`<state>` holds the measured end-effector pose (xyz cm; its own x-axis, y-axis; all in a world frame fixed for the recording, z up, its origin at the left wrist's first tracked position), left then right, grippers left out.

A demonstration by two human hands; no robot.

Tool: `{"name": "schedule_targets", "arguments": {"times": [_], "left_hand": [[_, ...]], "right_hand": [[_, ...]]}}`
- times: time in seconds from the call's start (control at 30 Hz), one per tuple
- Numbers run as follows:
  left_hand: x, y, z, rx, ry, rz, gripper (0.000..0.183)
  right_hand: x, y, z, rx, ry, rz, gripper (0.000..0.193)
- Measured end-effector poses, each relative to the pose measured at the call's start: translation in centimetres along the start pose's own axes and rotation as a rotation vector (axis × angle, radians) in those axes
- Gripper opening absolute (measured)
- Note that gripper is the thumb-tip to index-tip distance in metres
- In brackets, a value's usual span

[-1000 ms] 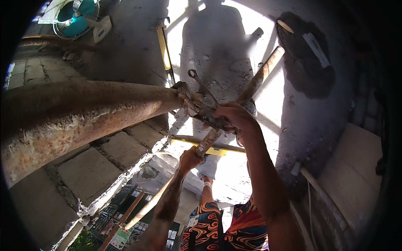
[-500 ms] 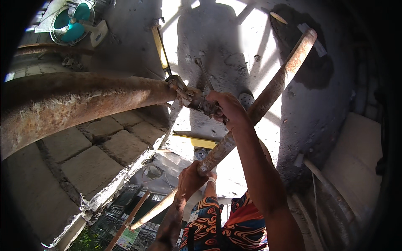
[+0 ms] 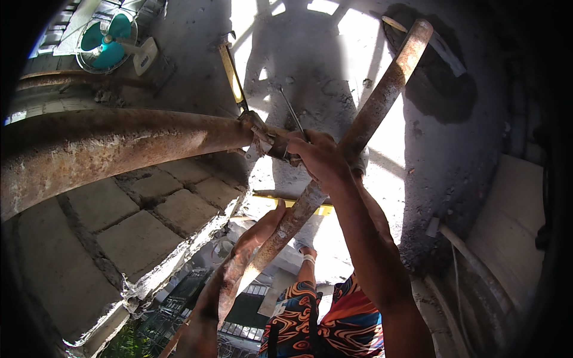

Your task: The person assembles and adjusts a metal scaffolding structure at a construction site. They use a wrench to tighten bolts on the joints and a spirit level to check the alignment of the horizontal bars.

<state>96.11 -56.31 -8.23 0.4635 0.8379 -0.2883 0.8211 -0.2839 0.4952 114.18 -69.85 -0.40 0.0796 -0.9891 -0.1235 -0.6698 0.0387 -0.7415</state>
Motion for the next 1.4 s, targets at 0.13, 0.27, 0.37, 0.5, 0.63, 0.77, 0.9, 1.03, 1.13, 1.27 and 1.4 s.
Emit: {"name": "schedule_targets", "arguments": {"times": [0.13,0.27,0.37,0.5,0.63,0.77,0.9,1.03,1.13,1.27,1.4], "left_hand": [[1.7,1.9,0.9,0.000,0.132,-0.133,0.075],[3.1,4.5,0.1,-0.034,0.160,0.003,0.075],[4.2,5.3,0.2,0.010,0.252,0.074,0.085],[4.6,6.9,1.3,-0.017,0.324,0.148,0.088],[6.2,9.3,2.0,-0.116,0.481,0.267,0.086],[5.5,11.2,2.3,-0.227,0.535,0.630,0.049],[4.2,13.1,0.8,-0.412,0.754,0.910,0.041],[5.0,13.3,-0.2,-0.380,0.810,0.855,0.034],[5.8,12.3,-0.1,-0.232,0.715,0.707,0.038],[5.4,12.6,-0.1,-0.199,0.677,0.762,0.038],[4.6,13.5,-0.4,-0.284,0.734,0.959,0.028]], "right_hand": [[0.0,-0.2,0.1,0.029,0.046,-0.017,0.037],[-0.8,-1.4,0.0,0.084,0.009,-0.204,0.037],[-0.7,-1.9,0.0,0.055,0.036,-0.311,0.041],[-0.9,-1.7,0.4,0.045,-0.016,-0.378,0.046],[-3.6,-4.1,-0.2,0.451,-0.133,-0.827,0.042],[-3.7,-4.3,-0.3,0.429,-0.144,-0.841,0.041],[-2.0,-3.3,-0.2,0.107,-0.065,-0.586,0.043],[-2.2,-4.8,-1.8,0.244,-0.019,-0.476,0.039],[0.2,-6.3,-3.6,0.462,0.130,-0.166,0.039],[8.2,-3.2,-4.7,0.479,0.508,0.524,0.049],[10.9,4.4,-1.7,0.122,0.642,0.888,0.045]]}}
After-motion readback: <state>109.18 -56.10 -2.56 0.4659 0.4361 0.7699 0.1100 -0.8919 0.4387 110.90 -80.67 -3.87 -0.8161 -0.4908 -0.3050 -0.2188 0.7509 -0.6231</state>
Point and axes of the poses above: each hand's wrist, its own z-axis towards the middle knuckle, its own x-axis out of the back of the hand, y = z × x, the point moved 10 cm from there along z, towards the middle knuckle, and after that the axes turned 7 degrees about z, right-handed, at the moved point
